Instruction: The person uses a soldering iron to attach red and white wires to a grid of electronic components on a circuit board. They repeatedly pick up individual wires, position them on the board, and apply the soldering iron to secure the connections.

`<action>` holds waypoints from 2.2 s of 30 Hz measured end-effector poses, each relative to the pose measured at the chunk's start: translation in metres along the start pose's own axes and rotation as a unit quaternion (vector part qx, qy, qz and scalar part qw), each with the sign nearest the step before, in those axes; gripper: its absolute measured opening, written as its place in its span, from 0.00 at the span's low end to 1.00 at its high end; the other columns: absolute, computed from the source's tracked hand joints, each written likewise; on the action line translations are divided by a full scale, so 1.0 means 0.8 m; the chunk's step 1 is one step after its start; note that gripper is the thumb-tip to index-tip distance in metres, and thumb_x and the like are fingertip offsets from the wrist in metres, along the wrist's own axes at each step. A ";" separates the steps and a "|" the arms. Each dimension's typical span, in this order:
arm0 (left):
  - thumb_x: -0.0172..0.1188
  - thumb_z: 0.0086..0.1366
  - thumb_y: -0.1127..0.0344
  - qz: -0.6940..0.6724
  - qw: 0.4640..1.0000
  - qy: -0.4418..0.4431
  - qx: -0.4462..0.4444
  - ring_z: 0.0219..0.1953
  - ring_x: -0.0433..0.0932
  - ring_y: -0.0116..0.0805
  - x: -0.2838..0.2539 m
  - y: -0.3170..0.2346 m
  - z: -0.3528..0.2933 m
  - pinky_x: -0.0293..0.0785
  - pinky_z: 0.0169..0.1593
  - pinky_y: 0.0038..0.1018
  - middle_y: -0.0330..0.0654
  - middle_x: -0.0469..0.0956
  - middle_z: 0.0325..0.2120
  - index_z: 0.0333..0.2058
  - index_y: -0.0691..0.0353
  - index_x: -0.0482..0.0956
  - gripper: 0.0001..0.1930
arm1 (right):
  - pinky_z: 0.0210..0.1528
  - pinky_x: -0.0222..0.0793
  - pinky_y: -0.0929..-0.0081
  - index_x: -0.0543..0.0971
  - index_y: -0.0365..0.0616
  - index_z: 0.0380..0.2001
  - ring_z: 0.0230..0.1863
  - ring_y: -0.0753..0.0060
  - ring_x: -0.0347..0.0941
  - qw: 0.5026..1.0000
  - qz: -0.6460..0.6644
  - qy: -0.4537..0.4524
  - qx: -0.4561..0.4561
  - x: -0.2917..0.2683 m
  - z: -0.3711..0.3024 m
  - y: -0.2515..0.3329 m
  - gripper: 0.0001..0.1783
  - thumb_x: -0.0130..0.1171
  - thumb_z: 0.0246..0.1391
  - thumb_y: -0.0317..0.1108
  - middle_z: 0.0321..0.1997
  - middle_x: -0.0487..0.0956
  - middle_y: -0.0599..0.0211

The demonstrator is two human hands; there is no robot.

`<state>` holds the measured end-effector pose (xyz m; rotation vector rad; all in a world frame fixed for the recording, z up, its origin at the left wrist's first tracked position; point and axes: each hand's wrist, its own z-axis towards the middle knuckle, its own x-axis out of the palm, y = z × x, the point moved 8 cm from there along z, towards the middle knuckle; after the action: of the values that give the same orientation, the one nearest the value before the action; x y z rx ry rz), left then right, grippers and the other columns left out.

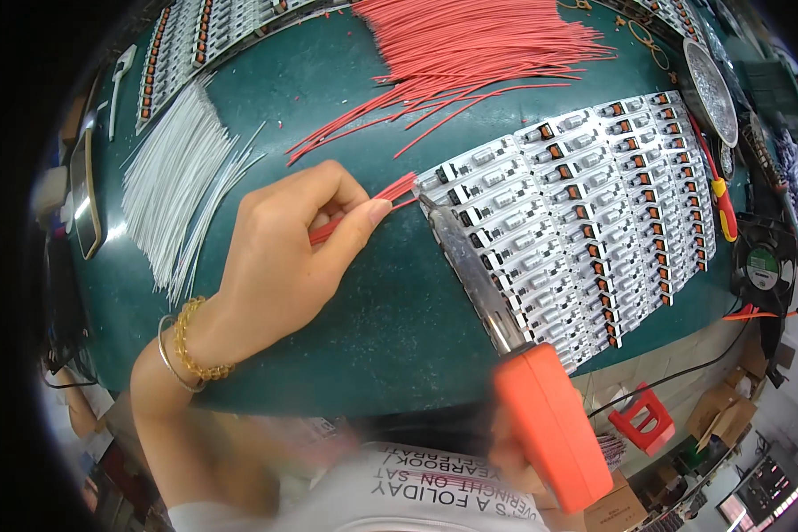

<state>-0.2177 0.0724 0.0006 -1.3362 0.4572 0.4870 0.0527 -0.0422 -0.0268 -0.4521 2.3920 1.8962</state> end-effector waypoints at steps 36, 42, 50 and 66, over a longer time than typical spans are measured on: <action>0.64 0.60 0.75 0.021 0.999 0.000 0.025 0.18 0.67 0.28 0.011 -0.017 -0.010 0.60 0.22 0.25 0.40 0.73 0.18 0.24 0.66 0.75 0.08 | 0.23 0.65 0.76 0.70 0.35 0.46 0.13 0.78 0.62 0.998 0.030 -0.060 -0.008 -0.017 -0.013 0.001 0.43 0.56 0.51 0.70 0.11 0.64 0.76; 0.64 0.59 0.75 0.034 0.998 -0.013 0.045 0.17 0.67 0.28 0.009 -0.018 -0.012 0.59 0.21 0.25 0.40 0.72 0.18 0.24 0.65 0.74 0.08 | 0.26 0.68 0.70 0.78 0.41 0.24 0.21 0.66 0.71 0.979 -0.183 0.047 -0.075 -0.022 -0.019 0.002 0.06 0.56 0.45 0.31 0.25 0.78 0.63; 0.65 0.59 0.75 0.034 0.998 -0.022 0.055 0.17 0.68 0.30 0.009 -0.018 -0.012 0.60 0.22 0.26 0.40 0.72 0.18 0.24 0.66 0.73 0.09 | 0.23 0.66 0.77 0.69 0.30 0.52 0.13 0.80 0.61 0.994 -0.049 -0.055 -0.080 -0.031 -0.026 -0.021 0.51 0.55 0.48 0.73 0.11 0.64 0.77; 0.67 0.57 0.72 0.066 0.996 0.000 0.063 0.20 0.64 0.28 0.018 -0.026 -0.022 0.56 0.37 0.28 0.32 0.71 0.17 0.22 0.58 0.75 0.09 | 0.23 0.63 0.78 0.67 0.38 0.56 0.13 0.80 0.61 1.000 -0.001 0.000 -0.024 -0.026 -0.028 0.000 0.42 0.55 0.55 0.66 0.12 0.64 0.78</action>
<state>-0.1945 0.0526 0.0059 -1.1893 0.5684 0.5581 0.0753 -0.0594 -0.0167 -0.4577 2.3485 1.9564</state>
